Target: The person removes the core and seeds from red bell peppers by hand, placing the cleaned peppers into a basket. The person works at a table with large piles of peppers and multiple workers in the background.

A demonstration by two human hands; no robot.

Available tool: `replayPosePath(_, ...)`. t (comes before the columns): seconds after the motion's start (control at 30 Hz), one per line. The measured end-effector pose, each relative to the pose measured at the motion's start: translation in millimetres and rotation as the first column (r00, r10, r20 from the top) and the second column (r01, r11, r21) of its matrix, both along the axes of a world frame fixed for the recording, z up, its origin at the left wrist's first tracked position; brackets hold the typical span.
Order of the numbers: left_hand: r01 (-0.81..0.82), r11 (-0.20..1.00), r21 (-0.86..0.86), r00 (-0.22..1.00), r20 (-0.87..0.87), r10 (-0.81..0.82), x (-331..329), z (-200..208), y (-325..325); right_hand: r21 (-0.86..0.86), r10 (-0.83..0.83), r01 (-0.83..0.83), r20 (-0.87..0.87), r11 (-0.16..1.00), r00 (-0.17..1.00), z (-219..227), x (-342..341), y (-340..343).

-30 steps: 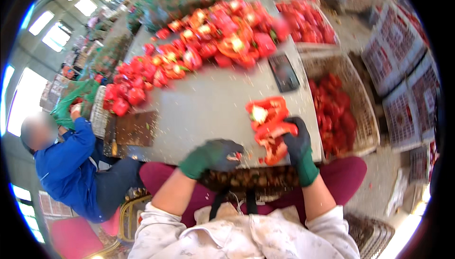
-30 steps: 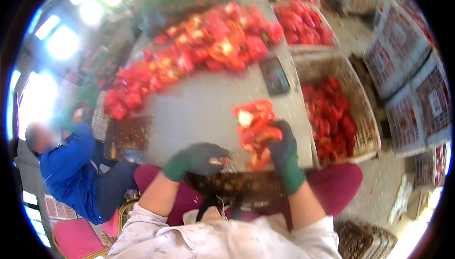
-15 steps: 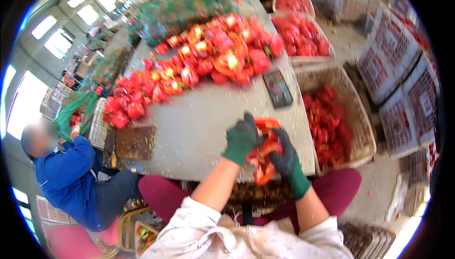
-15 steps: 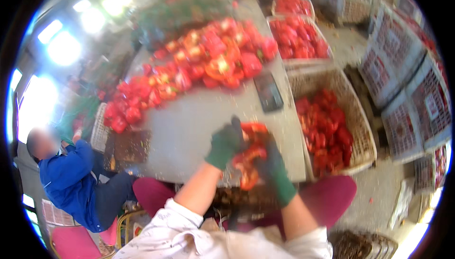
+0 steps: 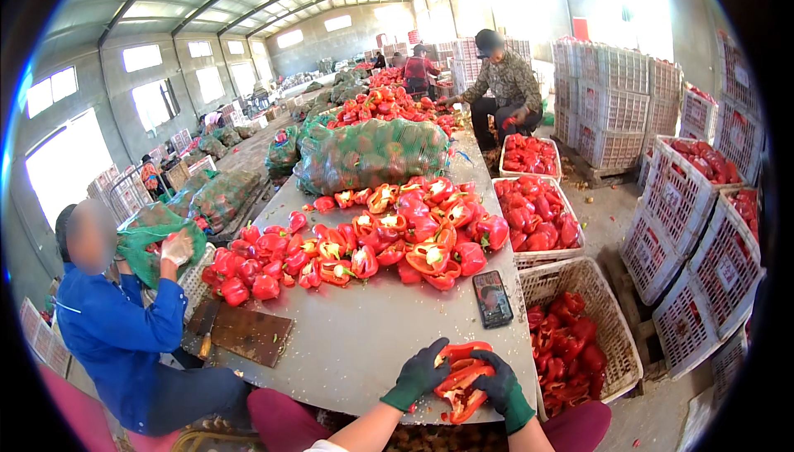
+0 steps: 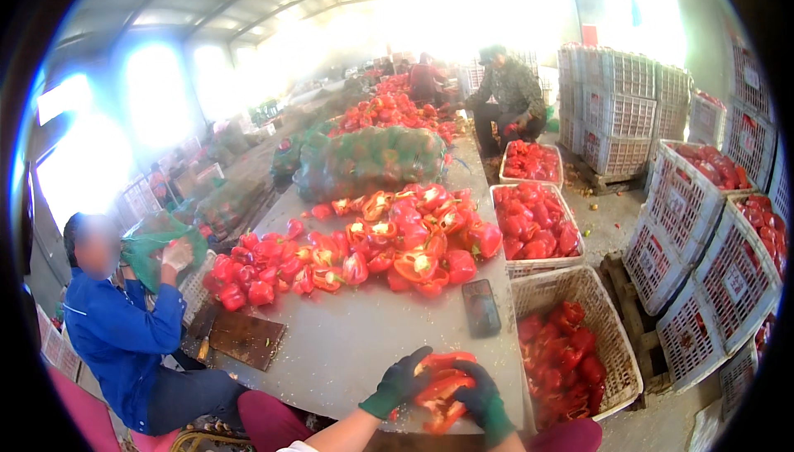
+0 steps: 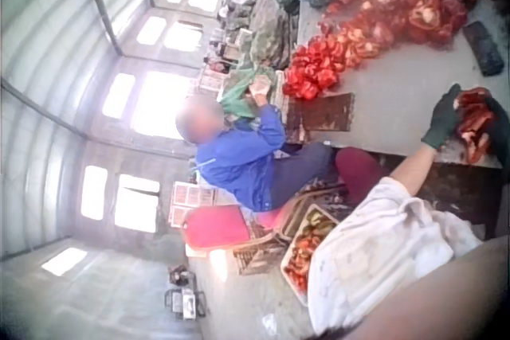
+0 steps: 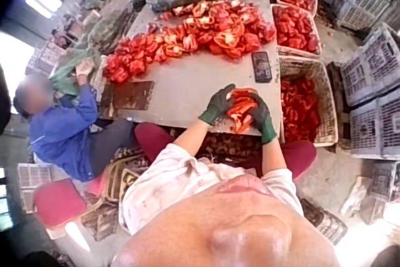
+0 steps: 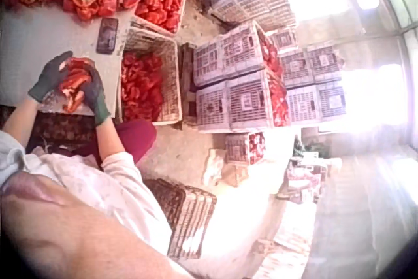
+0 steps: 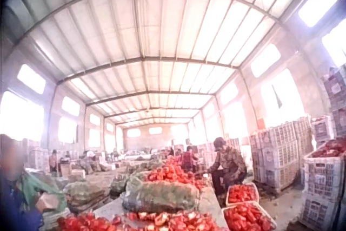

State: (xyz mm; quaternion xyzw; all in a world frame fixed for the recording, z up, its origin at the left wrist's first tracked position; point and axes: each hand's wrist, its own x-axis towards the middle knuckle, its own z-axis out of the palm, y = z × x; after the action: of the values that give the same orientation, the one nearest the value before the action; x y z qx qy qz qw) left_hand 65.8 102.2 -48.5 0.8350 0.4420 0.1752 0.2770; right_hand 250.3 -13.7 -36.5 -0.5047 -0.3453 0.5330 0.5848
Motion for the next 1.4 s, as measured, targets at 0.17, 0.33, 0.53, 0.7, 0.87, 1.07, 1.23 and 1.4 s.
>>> replayPosePath(0.17, 0.160, 0.916, -0.368, 0.857, 0.512, 0.056, -28.8, -15.2, -13.1, -0.025, 0.043, -0.042, 0.077, 0.999, 0.996, -5.3, 11.1, -3.1)
replayPosePath(0.33, 0.206, 0.969, -0.133, 0.962, 0.210, -0.176, -54.7, -1.0, -23.6, 0.004, -0.010, 0.009, 0.180, 1.000, 0.984, -19.9, -6.4, -11.0)
replayPosePath(0.53, 0.309, 0.949, -0.069, 0.913, -0.259, -0.316, -78.9, 38.5, -20.6, 0.018, -0.036, 0.032, 0.377, 0.999, 0.925, -19.8, -11.8, -13.6)
replayPosePath(0.7, 0.024, 0.999, 0.039, 0.966, -0.256, -0.014, -120.0, 26.7, 11.7, 0.196, -0.197, 0.064, 0.795, 0.978, 0.574, 23.3, -3.8, -20.1)
replayPosePath(0.87, 0.049, 0.999, 0.004, 0.988, 0.144, -0.049, -147.6, 45.2, -7.6, 0.533, -0.504, -0.094, 0.834, 0.841, 0.223, 110.2, -10.0, -16.0)
replayPosePath(1.07, -0.037, 0.974, -0.224, 0.784, 0.598, 0.167, -130.4, 13.0, -16.8, 0.464, -0.621, -0.602, 0.781, 0.650, -0.068, 121.5, -37.6, 12.0)
replayPosePath(1.23, 0.075, 0.967, 0.244, 0.912, 0.375, -0.165, -81.6, -22.6, -32.2, 0.174, -0.234, -0.457, 0.969, 0.872, -0.078, 39.6, -66.1, 29.1)
replayPosePath(1.4, 0.061, 0.991, -0.120, 0.970, 0.241, -0.030, -66.1, -3.4, -11.8, 0.263, -0.223, -0.485, 0.965, 0.834, 0.139, 42.3, -49.1, 37.2)
